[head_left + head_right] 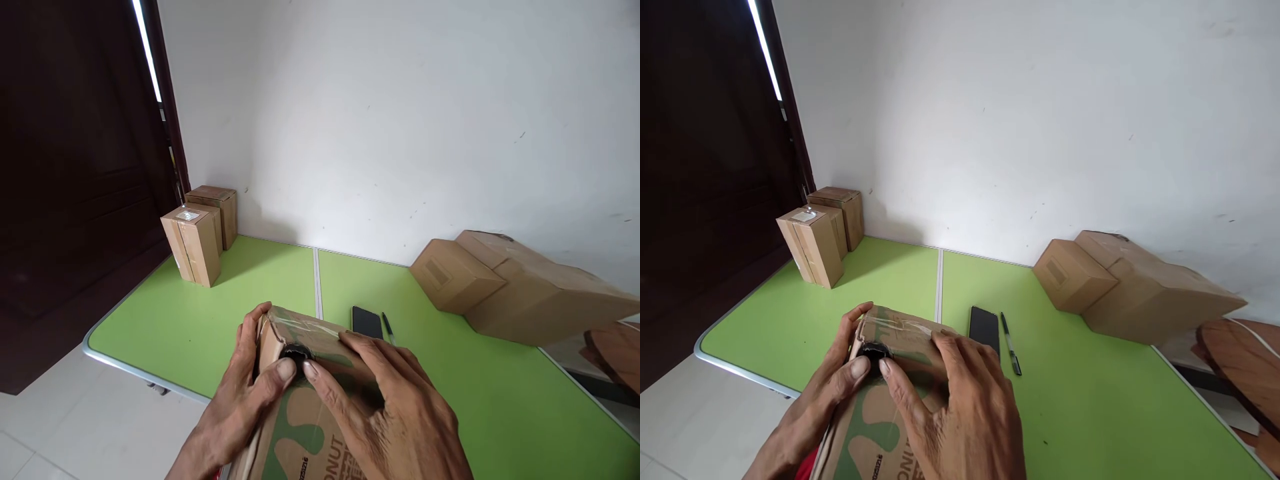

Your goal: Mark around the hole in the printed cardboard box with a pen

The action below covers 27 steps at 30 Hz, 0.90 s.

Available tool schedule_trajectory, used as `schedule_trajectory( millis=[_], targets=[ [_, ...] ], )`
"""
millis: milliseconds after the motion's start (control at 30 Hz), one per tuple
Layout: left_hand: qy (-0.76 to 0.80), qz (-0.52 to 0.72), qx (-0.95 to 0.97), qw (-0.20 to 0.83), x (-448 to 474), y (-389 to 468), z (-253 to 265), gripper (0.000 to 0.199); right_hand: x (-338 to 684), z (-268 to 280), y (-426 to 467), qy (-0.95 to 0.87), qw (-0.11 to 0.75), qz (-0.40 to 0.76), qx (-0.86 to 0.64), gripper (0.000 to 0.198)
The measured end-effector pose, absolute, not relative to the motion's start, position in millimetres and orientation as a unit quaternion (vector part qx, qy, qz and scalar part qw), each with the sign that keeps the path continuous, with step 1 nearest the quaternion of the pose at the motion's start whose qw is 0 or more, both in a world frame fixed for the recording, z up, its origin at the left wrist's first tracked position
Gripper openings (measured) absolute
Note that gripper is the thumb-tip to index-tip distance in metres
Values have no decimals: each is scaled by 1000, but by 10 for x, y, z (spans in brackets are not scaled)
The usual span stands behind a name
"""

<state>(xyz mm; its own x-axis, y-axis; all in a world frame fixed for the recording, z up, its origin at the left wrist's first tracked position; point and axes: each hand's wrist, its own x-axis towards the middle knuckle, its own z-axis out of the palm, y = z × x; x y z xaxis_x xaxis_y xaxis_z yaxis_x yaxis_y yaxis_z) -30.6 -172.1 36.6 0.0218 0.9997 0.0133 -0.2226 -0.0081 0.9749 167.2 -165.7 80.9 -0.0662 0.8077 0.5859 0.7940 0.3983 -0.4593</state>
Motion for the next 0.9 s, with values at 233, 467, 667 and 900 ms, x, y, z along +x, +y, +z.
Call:
schedule_trajectory(
  millis=[233,467,667,900],
  targets=[
    [477,496,472,552,-259,-1679,598,88,1670,790,-1709,-737,387,-24,-554,49],
    [491,485,503,520,-300,-1678,499,92,1627,769,-1660,-731,377,1,-568,48],
    [489,457,519,531,-363,-1712,247,108,1679,734,-1640,-720,381,25,-580,44],
    [460,427,526,574,-571,-1887,32,120,1592,642,-1671,-688,381,-12,-617,49]
  ],
)
